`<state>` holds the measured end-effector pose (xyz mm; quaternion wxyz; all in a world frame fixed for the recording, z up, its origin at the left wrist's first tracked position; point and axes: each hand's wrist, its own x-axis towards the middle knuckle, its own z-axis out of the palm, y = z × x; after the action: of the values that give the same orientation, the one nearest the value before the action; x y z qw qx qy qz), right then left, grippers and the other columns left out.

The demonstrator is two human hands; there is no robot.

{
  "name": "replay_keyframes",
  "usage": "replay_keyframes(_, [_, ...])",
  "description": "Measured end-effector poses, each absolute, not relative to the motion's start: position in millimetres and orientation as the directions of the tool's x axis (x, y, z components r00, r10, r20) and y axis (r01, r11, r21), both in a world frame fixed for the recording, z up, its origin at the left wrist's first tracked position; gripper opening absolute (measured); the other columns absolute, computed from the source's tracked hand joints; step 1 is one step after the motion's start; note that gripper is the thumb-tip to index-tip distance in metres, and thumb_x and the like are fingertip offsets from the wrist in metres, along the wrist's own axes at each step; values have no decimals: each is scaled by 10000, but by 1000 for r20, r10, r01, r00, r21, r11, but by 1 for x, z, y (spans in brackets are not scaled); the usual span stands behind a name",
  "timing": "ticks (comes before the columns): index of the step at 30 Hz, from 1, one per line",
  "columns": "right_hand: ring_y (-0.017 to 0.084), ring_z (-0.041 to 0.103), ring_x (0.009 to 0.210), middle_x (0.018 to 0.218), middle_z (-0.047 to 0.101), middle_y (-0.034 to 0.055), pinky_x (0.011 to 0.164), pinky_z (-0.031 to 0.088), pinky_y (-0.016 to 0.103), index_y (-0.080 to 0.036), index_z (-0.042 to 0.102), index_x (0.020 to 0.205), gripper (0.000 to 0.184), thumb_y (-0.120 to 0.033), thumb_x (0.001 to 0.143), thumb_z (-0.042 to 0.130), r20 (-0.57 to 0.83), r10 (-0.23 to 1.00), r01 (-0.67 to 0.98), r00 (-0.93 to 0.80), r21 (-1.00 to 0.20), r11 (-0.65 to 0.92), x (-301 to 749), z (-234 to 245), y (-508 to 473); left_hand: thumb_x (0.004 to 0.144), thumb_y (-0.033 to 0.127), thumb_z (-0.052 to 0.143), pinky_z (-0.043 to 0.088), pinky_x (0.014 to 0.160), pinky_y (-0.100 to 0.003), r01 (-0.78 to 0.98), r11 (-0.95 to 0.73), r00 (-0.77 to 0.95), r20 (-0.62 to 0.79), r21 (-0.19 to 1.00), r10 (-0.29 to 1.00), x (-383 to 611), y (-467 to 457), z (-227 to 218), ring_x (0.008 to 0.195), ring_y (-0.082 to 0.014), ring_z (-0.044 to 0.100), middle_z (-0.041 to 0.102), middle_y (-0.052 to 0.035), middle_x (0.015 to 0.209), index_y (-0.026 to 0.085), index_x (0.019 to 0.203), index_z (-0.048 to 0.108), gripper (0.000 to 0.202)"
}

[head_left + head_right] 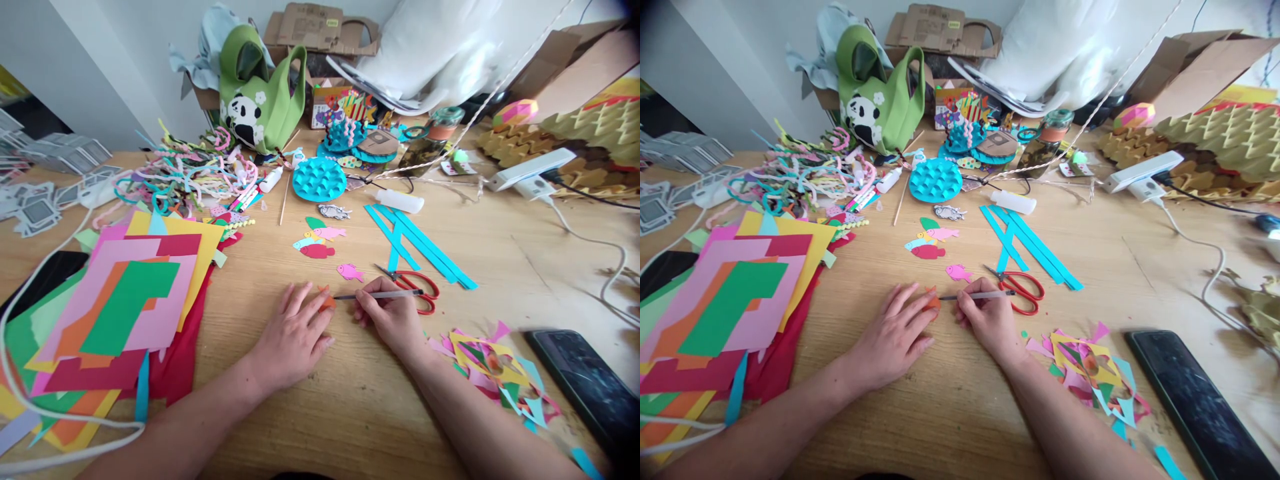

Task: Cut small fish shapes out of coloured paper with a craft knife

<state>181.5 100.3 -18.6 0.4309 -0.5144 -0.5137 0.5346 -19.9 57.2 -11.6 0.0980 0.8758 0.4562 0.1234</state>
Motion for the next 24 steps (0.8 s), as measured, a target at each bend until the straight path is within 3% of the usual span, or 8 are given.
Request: replay_keyframes(24, [115,567,416,521,615,-7,387,468,210,-195,514,738,317,-445,818,693,-106,990,68,-97,-993,-100,181,-17,100,969,391,467,181,1180,-548,778,-559,556,101,287,825,-20,56,-12,1423,-324,247,433,-48,1500,162,1356,496,450])
